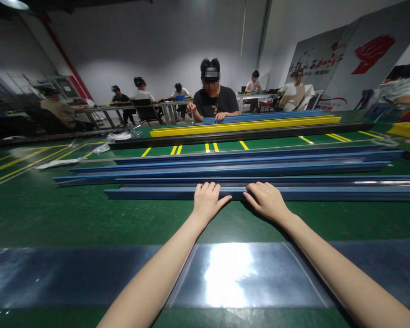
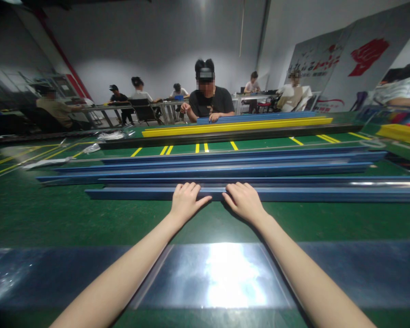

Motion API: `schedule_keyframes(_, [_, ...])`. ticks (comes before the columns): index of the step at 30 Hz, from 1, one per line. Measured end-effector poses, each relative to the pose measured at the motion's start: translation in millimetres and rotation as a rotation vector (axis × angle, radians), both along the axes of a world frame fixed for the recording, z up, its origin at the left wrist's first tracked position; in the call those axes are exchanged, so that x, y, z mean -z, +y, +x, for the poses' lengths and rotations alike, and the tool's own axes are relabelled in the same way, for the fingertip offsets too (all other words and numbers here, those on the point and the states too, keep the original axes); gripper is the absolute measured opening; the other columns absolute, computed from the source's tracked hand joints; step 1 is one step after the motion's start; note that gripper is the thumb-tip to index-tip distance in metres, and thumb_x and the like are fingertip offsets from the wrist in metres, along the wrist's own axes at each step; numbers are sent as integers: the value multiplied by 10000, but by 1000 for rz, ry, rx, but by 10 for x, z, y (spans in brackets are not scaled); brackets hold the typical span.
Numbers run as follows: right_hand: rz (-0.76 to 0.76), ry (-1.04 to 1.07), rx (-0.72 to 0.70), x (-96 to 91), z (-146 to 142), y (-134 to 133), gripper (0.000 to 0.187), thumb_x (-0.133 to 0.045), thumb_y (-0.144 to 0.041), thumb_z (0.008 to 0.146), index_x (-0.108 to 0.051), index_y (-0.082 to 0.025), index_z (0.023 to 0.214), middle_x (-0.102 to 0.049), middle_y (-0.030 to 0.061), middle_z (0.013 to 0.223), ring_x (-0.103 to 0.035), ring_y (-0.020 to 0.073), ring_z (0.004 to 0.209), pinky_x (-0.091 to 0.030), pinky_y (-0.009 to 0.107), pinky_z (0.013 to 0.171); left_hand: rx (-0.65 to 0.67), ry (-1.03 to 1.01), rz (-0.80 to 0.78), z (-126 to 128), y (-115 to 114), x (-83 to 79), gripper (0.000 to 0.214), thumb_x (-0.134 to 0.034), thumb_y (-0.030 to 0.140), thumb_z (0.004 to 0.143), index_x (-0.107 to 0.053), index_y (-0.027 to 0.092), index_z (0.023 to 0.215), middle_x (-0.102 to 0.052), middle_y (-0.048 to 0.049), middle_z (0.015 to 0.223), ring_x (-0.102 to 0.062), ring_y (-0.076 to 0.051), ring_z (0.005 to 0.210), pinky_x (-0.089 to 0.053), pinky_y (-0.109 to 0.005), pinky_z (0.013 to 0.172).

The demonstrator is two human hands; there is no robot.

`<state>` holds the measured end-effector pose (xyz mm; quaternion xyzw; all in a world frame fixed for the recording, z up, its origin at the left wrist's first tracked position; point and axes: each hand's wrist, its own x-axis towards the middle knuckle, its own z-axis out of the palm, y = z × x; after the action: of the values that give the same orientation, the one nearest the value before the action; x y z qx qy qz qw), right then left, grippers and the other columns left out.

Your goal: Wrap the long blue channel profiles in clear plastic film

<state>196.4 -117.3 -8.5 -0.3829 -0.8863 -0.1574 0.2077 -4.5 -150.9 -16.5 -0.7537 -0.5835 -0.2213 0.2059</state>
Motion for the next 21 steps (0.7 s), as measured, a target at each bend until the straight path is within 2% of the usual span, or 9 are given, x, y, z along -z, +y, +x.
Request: schedule_keyframes(21, [0,-2,1,1,-1,4,305,-309,-349,890,-535,-172,787,-594,45,728,-479,162,694,-253,283,639,-4,1,-4,7,-8,-10,396,-448,548,789,-578,174,777,-616,-59,791,-519,-204,769,-296,-329,677])
